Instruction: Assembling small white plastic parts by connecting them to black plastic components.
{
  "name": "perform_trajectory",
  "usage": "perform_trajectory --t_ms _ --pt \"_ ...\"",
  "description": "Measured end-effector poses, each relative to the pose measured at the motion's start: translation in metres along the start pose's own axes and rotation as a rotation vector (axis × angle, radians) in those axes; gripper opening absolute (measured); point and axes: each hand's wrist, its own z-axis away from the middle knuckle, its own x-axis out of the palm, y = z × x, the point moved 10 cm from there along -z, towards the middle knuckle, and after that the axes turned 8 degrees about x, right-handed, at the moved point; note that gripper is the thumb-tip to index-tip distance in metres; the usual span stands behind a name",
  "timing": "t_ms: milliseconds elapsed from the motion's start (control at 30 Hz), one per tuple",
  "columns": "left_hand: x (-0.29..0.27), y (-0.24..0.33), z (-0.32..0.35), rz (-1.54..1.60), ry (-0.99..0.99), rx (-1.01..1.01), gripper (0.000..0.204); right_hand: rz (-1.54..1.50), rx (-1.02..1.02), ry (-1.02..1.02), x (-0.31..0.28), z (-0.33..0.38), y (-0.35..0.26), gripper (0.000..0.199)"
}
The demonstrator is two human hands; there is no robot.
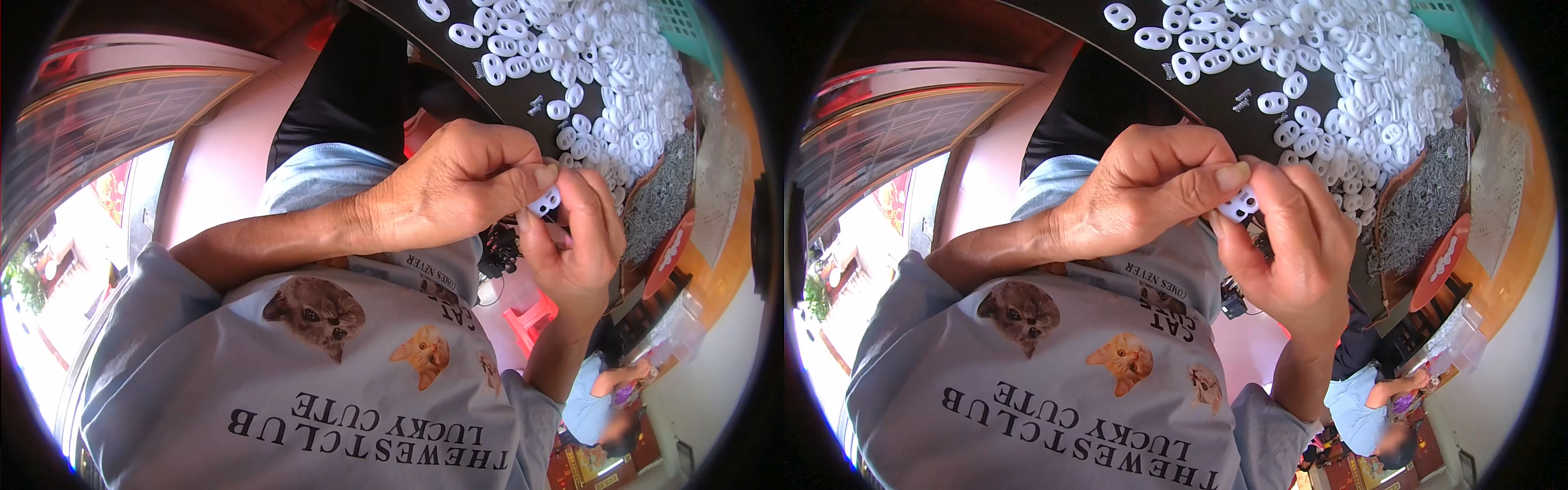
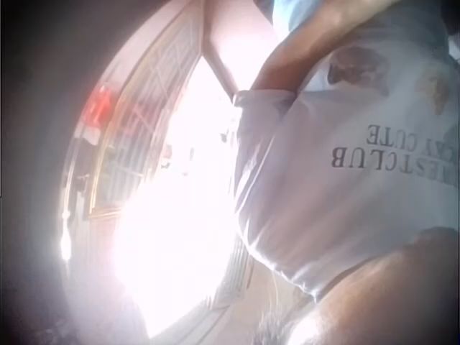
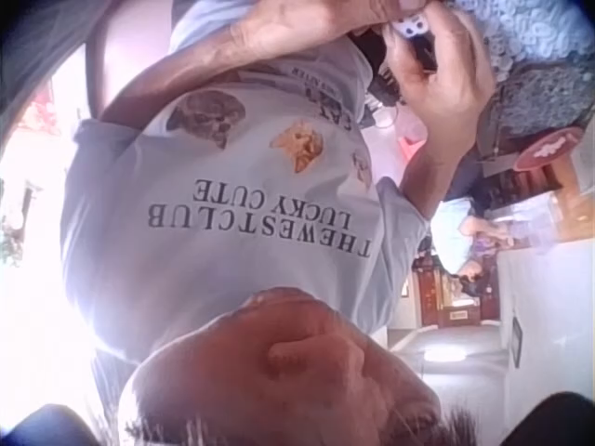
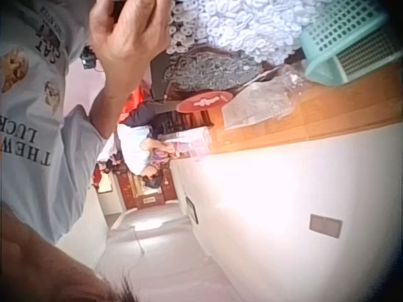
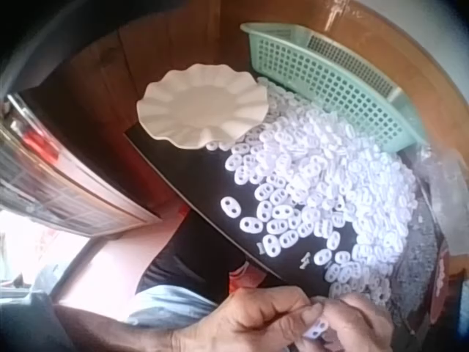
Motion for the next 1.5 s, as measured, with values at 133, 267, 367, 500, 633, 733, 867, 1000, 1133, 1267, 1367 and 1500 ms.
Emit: perform_trajectory --t_ms 133,267,367,500,633,733,867,1000,1133,1267,1367,1500 --pt "0.001 0.002 -0.001 -0.015 -0.026 0.017 0.025 -0.021 0.027 0.013 -0.005 0.003 0.003 0.033" --pt "0.0 0.005 0.0 -0.048 -0.018 0.025 0.023 -0.058 -0.005 0.006 -0.004 0.004 0.004 0.03" --pt "0.0 0.003 0.002 -0.049 -0.027 0.013 0.023 -0.061 0.06 -0.029 -0.002 0.005 0.007 0.028" --pt "0.001 0.007 0.002 -0.139 -0.031 0.109 0.023 -0.077 0.058 -0.024 -0.001 0.005 0.006 0.029" --pt "0.001 0.01 0.002 -0.168 -0.037 0.124 0.023 -0.065 0.042 -0.015 -0.001 0.004 0.004 0.03" --pt "0.001 0.002 0.002 -0.184 -0.074 0.029 0.024 -0.056 0.047 -0.043 0.003 0.007 0.007 0.03" --pt "0.001 0.002 0.002 -0.238 -0.137 -0.024 0.024 -0.033 0.03 -0.03 0.005 0.007 0.005 0.03" --pt "0.003 -0.009 0.005 -0.037 -0.144 -0.163 0.023 -0.073 0.03 -0.042 0.006 0.006 0.005 0.028" --pt "0.002 -0.005 0.006 0.028 -0.132 -0.181 0.021 -0.058 0.051 -0.057 0.011 0.009 0.006 0.028" --pt "0.0 -0.007 0.007 0.1 -0.041 -0.175 0.027 0.036 0.016 -0.034 0.015 0.009 0.003 0.029" --pt "0.005 -0.009 0.01 0.14 -0.092 -0.217 0.026 0.106 0.008 -0.018 0.02 0.012 0.008 0.03" --pt "0.008 -0.007 0.013 0.136 -0.078 -0.212 0.025 0.175 -0.028 0.041 0.023 0.018 0.006 0.031"
